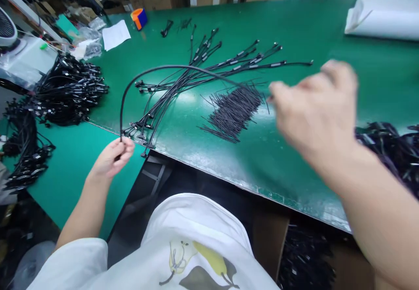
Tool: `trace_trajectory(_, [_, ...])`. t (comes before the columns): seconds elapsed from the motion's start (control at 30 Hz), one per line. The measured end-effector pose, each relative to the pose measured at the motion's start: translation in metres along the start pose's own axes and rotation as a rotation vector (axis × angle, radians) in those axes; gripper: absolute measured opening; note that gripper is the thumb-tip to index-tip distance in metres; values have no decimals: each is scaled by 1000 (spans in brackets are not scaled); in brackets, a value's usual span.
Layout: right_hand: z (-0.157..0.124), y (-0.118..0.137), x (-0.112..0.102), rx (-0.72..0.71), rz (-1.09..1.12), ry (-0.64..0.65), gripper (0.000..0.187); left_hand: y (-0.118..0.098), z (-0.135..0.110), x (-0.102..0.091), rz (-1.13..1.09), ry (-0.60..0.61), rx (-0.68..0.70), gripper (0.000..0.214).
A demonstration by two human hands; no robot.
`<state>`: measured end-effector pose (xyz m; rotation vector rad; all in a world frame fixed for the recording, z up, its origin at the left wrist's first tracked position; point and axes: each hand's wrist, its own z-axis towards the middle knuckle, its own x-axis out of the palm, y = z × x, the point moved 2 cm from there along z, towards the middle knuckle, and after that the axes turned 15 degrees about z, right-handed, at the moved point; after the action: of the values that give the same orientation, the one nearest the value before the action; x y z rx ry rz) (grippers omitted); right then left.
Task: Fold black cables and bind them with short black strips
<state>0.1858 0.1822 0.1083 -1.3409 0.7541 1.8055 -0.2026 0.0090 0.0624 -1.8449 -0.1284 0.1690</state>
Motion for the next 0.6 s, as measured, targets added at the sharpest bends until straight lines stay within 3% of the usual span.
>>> trace_trajectory(0.07, [-41, 31, 14, -75, -43, 194, 42, -2, 5, 38, 141, 68, 63, 30])
trace_trajectory(0.13, [-75, 64, 20, -280, 185, 347, 29, -8, 6, 82, 311, 171, 216, 33])
trace_trajectory(0.2, [-94, 84, 17, -455, 404, 323, 25, -12, 3, 123, 463, 421, 355, 31])
trace_trajectory(0.27, [-96, 84, 10, -501, 448, 185, 28, -10, -1, 150, 517, 704, 344, 32])
trace_trajectory(0.3, [-93, 78, 7, -479, 415, 116, 30, -8, -1, 156, 501, 786, 287, 35])
trace_trajectory(0.37, [-84, 60, 5, -393, 305, 58, 34, -2, 3, 154, 413, 800, 146, 40])
trace_trajectory(0.5, [-69, 24, 19, -148, 135, 167, 37, 10, 14, 129, 135, 736, -69, 40])
trace_trajectory(0.6, [-69, 8, 36, -59, 192, 211, 38, 10, 20, 109, -73, 632, -149, 34])
